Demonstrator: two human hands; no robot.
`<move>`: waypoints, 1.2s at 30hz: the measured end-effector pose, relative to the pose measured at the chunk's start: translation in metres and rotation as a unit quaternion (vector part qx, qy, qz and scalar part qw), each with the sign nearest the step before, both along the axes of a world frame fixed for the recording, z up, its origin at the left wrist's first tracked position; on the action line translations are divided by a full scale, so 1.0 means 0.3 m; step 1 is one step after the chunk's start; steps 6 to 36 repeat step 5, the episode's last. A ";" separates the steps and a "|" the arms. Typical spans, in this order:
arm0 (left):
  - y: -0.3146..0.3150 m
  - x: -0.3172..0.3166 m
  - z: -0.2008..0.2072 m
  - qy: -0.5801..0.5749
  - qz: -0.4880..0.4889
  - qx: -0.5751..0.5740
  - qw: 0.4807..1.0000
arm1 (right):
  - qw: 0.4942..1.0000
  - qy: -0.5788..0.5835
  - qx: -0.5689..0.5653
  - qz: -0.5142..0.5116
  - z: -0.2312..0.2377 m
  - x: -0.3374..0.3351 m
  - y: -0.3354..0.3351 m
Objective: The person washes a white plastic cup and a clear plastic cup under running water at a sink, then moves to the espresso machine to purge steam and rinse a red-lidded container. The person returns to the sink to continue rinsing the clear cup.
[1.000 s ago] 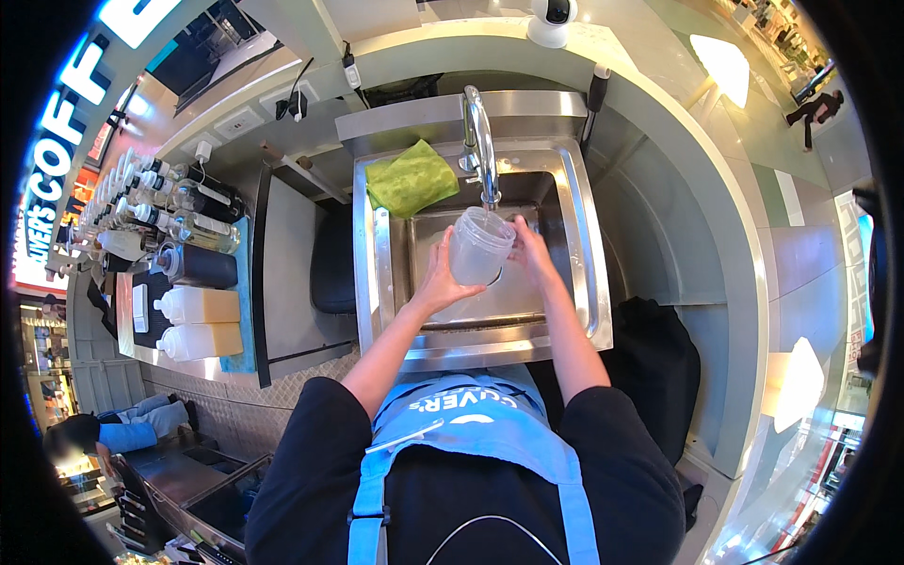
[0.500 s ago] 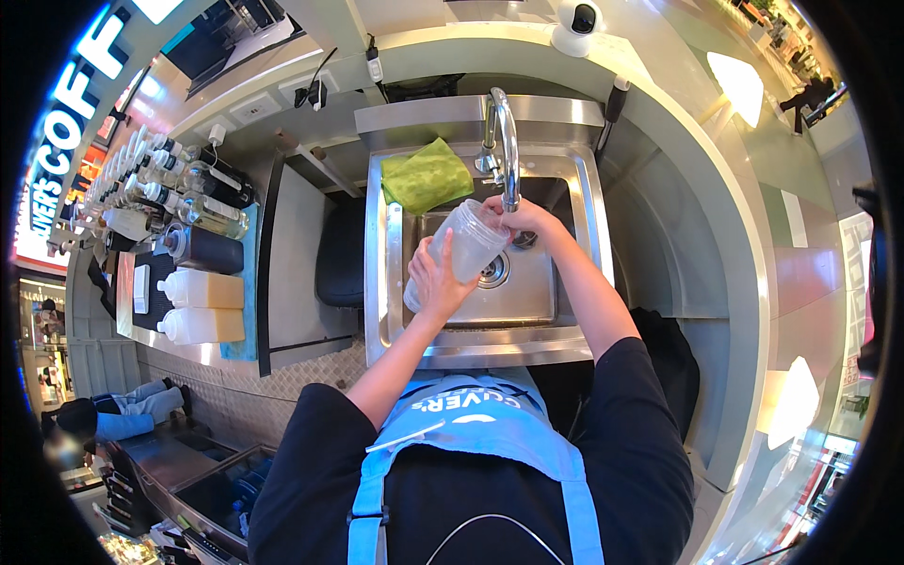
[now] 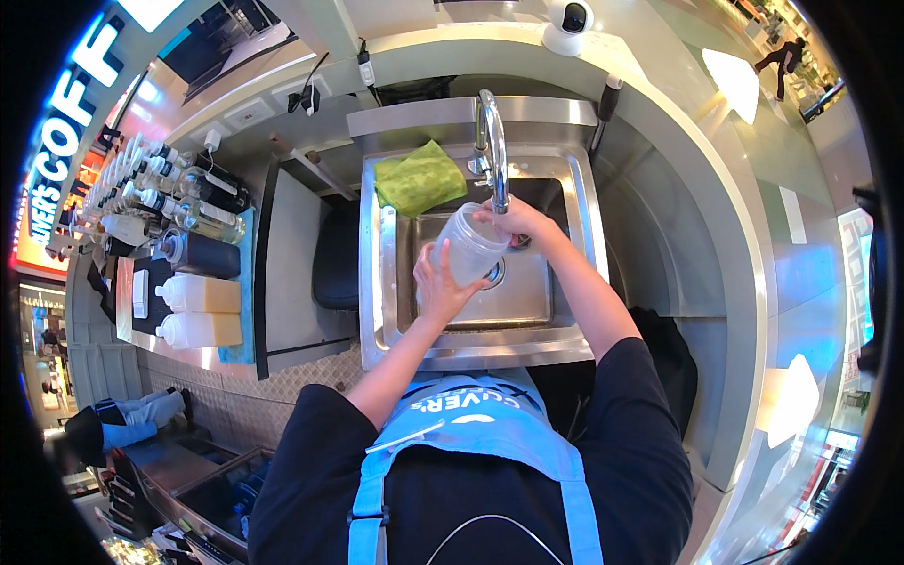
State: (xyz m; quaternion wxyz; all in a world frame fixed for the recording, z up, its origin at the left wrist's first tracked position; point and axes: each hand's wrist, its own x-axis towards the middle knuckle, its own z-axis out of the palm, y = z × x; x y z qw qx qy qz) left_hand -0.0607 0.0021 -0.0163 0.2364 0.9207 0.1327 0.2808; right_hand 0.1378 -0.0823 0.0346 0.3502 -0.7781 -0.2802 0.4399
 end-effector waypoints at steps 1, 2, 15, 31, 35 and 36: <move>0.025 -0.006 -0.001 0.003 -0.041 -0.038 0.998 | 1.000 -0.008 0.012 0.027 -0.013 0.018 -0.010; 0.050 -0.011 -0.001 0.005 -0.083 -0.076 0.994 | 0.998 -0.012 0.032 0.057 -0.030 0.044 -0.021; 0.108 -0.002 0.007 -0.020 -0.141 -0.088 0.986 | 0.994 -0.004 0.015 0.105 -0.114 0.106 -0.013; 0.108 -0.002 0.007 -0.020 -0.141 -0.088 0.986 | 0.994 -0.004 0.015 0.105 -0.114 0.106 -0.013; 0.108 -0.002 0.007 -0.020 -0.141 -0.088 0.986 | 0.994 -0.004 0.015 0.105 -0.114 0.106 -0.013; 0.108 -0.002 0.007 -0.020 -0.141 -0.088 0.986 | 0.994 -0.004 0.015 0.105 -0.114 0.106 -0.013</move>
